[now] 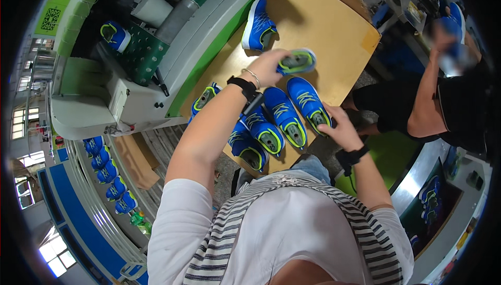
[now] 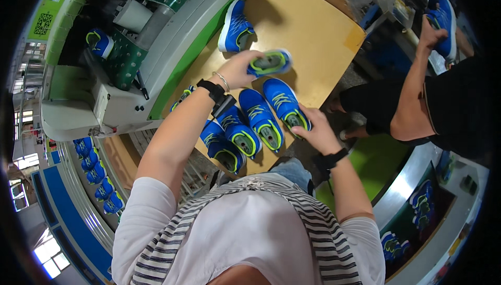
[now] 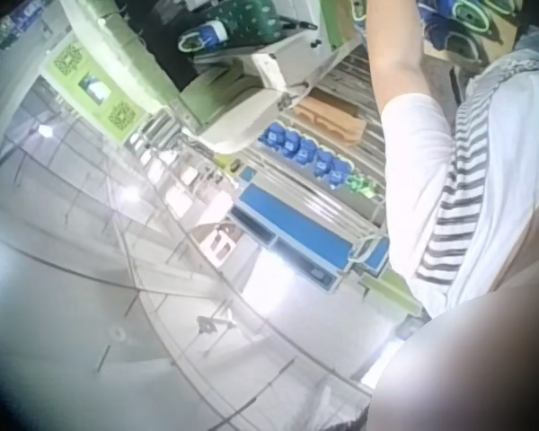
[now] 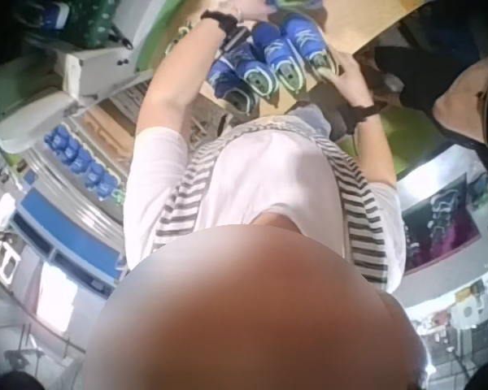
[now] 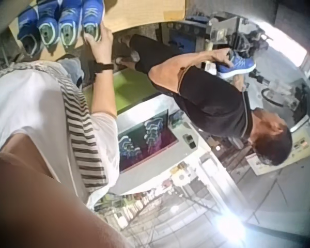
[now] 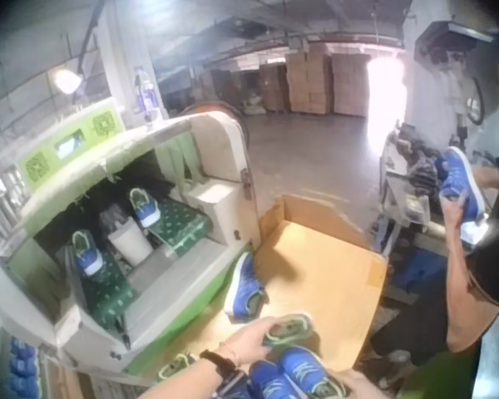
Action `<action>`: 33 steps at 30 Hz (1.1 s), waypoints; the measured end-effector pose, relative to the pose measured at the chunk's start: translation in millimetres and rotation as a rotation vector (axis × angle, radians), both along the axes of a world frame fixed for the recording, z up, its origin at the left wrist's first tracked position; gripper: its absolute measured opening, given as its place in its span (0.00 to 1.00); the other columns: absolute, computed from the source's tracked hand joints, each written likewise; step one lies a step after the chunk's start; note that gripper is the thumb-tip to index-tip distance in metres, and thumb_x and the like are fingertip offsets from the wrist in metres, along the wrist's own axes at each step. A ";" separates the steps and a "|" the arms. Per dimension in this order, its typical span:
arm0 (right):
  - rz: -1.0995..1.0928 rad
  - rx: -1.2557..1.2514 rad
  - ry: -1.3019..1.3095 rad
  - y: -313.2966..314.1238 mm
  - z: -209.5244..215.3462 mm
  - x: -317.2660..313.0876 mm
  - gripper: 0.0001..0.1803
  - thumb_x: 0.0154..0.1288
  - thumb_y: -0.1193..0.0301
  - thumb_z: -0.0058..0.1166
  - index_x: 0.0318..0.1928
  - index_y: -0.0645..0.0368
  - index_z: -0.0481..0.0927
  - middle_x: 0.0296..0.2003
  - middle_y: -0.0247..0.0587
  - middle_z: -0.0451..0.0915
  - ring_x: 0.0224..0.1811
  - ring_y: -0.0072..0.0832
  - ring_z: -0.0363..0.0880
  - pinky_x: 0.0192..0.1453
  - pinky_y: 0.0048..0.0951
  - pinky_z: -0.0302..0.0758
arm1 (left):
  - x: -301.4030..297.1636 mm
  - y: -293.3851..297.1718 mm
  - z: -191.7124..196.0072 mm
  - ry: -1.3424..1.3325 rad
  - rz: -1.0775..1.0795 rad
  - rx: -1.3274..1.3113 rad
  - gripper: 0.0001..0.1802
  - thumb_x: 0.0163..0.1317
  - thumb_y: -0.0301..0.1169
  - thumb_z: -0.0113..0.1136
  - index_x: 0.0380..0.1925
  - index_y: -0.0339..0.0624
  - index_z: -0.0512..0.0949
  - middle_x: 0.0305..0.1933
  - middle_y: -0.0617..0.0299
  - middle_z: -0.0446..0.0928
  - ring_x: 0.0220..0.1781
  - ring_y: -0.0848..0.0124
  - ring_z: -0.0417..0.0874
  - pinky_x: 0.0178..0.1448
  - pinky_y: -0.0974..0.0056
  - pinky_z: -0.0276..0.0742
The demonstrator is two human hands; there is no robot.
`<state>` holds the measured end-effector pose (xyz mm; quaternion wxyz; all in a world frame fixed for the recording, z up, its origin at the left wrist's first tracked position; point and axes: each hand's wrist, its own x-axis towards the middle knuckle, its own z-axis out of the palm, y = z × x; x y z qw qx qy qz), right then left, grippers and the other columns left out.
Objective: The person picks up shoes from a table and places them onto a conveyor belt, then takes shoes from the conveyor belt and arranges them on the table.
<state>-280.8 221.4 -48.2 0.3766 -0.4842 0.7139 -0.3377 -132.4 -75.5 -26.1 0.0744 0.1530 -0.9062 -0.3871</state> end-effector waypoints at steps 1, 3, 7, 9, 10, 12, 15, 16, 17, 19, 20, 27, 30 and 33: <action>-0.016 -0.134 0.344 -3.9 9.3 -6.5 0.47 0.47 0.59 0.73 0.66 0.60 0.67 0.60 0.52 0.70 0.64 0.49 0.66 0.68 0.41 0.63 | -5.8 3.7 5.5 0.034 -0.107 -0.038 0.28 0.45 0.17 0.60 0.51 0.40 0.75 0.56 0.49 0.76 0.60 0.50 0.75 0.65 0.56 0.72; -0.159 -0.223 0.467 -33.0 52.6 -9.4 0.49 0.43 0.59 0.75 0.66 0.60 0.66 0.64 0.54 0.66 0.67 0.51 0.64 0.71 0.44 0.60 | -17.2 22.2 11.3 0.172 -0.195 -0.097 0.28 0.43 0.11 0.53 0.49 0.40 0.76 0.55 0.50 0.77 0.59 0.49 0.76 0.65 0.54 0.71; -0.042 -0.313 0.459 -88.2 47.5 -27.7 0.49 0.42 0.63 0.76 0.66 0.61 0.67 0.65 0.55 0.64 0.68 0.52 0.62 0.73 0.44 0.59 | -60.5 24.2 24.8 0.244 0.002 -0.001 0.24 0.46 0.15 0.55 0.47 0.41 0.77 0.56 0.50 0.76 0.60 0.49 0.75 0.63 0.52 0.71; -0.150 -0.220 0.450 -102.4 15.9 -51.0 0.49 0.42 0.64 0.76 0.66 0.62 0.66 0.64 0.55 0.65 0.67 0.53 0.63 0.72 0.43 0.61 | -76.1 -12.2 22.8 0.426 0.239 -0.342 0.24 0.45 0.20 0.61 0.47 0.43 0.77 0.54 0.53 0.76 0.56 0.51 0.75 0.59 0.52 0.71; -0.237 -0.138 0.433 -109.8 4.5 -61.9 0.49 0.42 0.65 0.76 0.66 0.63 0.66 0.64 0.55 0.66 0.66 0.53 0.64 0.71 0.41 0.63 | -69.1 -33.1 0.7 0.318 0.455 -0.524 0.28 0.45 0.25 0.65 0.51 0.44 0.75 0.59 0.51 0.72 0.60 0.51 0.72 0.61 0.48 0.68; -0.296 -0.055 0.398 -106.1 -13.3 -77.9 0.50 0.42 0.64 0.76 0.66 0.65 0.66 0.59 0.56 0.67 0.63 0.51 0.67 0.69 0.38 0.65 | -57.6 -54.3 -17.2 -0.033 0.765 -0.428 0.40 0.43 0.42 0.73 0.59 0.44 0.70 0.62 0.47 0.69 0.64 0.51 0.70 0.63 0.42 0.65; -0.427 -0.038 0.232 -99.8 -23.7 -65.5 0.53 0.41 0.56 0.78 0.66 0.64 0.66 0.56 0.55 0.67 0.61 0.45 0.69 0.68 0.36 0.65 | 4.1 -96.2 -63.6 -0.181 0.692 0.162 0.52 0.47 0.48 0.75 0.68 0.40 0.58 0.60 0.40 0.74 0.60 0.50 0.77 0.64 0.55 0.72; -0.434 -0.027 0.231 -95.3 -24.8 -62.2 0.53 0.41 0.56 0.78 0.66 0.64 0.66 0.56 0.55 0.67 0.61 0.45 0.69 0.68 0.36 0.65 | 9.9 -94.9 -69.9 -0.110 0.706 0.097 0.49 0.48 0.46 0.75 0.66 0.37 0.61 0.55 0.40 0.78 0.57 0.50 0.80 0.62 0.56 0.74; -0.497 -0.036 0.196 -89.9 -27.0 -59.4 0.53 0.41 0.55 0.78 0.66 0.63 0.65 0.56 0.55 0.67 0.60 0.44 0.69 0.68 0.36 0.66 | 8.1 -89.7 -69.0 -0.135 0.731 0.098 0.48 0.48 0.45 0.75 0.65 0.36 0.62 0.54 0.41 0.78 0.56 0.51 0.81 0.61 0.57 0.74; -0.569 -0.019 0.104 -84.2 -33.6 -59.1 0.51 0.43 0.57 0.78 0.66 0.57 0.63 0.57 0.53 0.67 0.60 0.42 0.69 0.68 0.35 0.66 | 7.2 -81.0 -62.9 -0.138 0.789 0.143 0.44 0.47 0.44 0.75 0.61 0.35 0.67 0.50 0.43 0.81 0.53 0.54 0.83 0.58 0.58 0.77; -0.561 -0.006 0.094 -86.3 -31.3 -61.1 0.51 0.43 0.57 0.78 0.66 0.57 0.63 0.57 0.53 0.67 0.60 0.42 0.69 0.68 0.35 0.66 | 12.5 -79.8 -56.9 -0.131 0.773 0.250 0.41 0.50 0.45 0.73 0.59 0.33 0.69 0.50 0.46 0.82 0.51 0.57 0.84 0.57 0.59 0.77; -0.267 0.007 0.611 -76.5 18.7 -41.2 0.47 0.44 0.71 0.73 0.67 0.47 0.65 0.50 0.52 0.71 0.55 0.50 0.72 0.59 0.42 0.72 | 99.5 -12.2 -3.1 0.239 0.787 1.656 0.37 0.69 0.54 0.45 0.60 0.29 0.68 0.55 0.43 0.78 0.57 0.54 0.81 0.58 0.52 0.81; -0.197 -0.021 0.667 -57.3 8.2 -36.6 0.44 0.45 0.71 0.73 0.65 0.46 0.68 0.48 0.49 0.71 0.53 0.50 0.72 0.58 0.43 0.72 | 155.3 23.7 13.0 0.144 0.794 1.747 0.39 0.70 0.55 0.41 0.63 0.27 0.65 0.61 0.37 0.73 0.59 0.50 0.79 0.60 0.53 0.81; -0.239 -0.062 0.607 -45.8 -11.8 -43.5 0.41 0.47 0.70 0.72 0.63 0.51 0.69 0.49 0.50 0.72 0.56 0.50 0.71 0.60 0.41 0.71 | 181.3 57.3 19.6 0.084 0.901 1.676 0.35 0.70 0.53 0.45 0.62 0.32 0.68 0.61 0.43 0.75 0.58 0.52 0.80 0.61 0.50 0.80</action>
